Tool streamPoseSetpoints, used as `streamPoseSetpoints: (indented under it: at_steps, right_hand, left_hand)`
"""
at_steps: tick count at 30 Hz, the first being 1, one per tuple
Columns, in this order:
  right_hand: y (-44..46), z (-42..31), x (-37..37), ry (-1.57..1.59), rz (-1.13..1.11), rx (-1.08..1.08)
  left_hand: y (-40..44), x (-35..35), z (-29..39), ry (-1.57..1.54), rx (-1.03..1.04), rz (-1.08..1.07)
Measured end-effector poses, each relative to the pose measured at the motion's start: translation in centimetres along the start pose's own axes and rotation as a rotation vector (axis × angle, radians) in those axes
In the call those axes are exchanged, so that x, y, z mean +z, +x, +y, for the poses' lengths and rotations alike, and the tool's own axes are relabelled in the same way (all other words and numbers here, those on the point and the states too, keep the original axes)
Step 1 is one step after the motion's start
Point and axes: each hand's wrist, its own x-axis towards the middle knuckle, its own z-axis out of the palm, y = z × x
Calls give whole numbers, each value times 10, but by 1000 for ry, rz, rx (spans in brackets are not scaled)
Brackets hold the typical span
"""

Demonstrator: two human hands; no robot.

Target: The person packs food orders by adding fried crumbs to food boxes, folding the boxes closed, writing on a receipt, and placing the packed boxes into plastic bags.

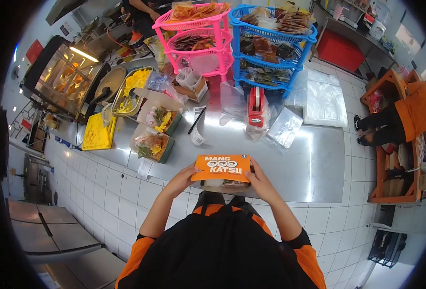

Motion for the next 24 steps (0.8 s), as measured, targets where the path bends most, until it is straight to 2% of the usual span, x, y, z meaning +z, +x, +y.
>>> streamPoseSetpoints:
  at_steps: [3, 6, 9, 12, 15, 18, 21, 24]
  right_hand:
    - [7, 7, 6, 75, 180, -47]
    - [23, 35, 12, -49, 295, -289]
    - [4, -38, 8, -406, 228, -73]
    - [2, -48, 6, -532, 228, 33]
    - [-4, -24, 9, -381, 204, 5]
    - [-11, 0, 25, -104, 288, 2]
    - [-26, -5, 31, -149, 233, 36]
    - [-29, 1, 34, -306, 294, -46]
  left_hand:
    - [7, -1, -13, 85, 43, 44]
    - [0, 5, 3, 271, 55, 118]
    - [-9, 11, 22, 333, 6, 160]
    - [-11, 9, 25, 355, -14, 164]
    - [-4, 4, 20, 363, 3, 108]
    - [-1, 0, 8, 415, 29, 79]
    - [-2, -1, 1, 569, 44, 79]
    - [-10, 1, 10, 615, 14, 47]
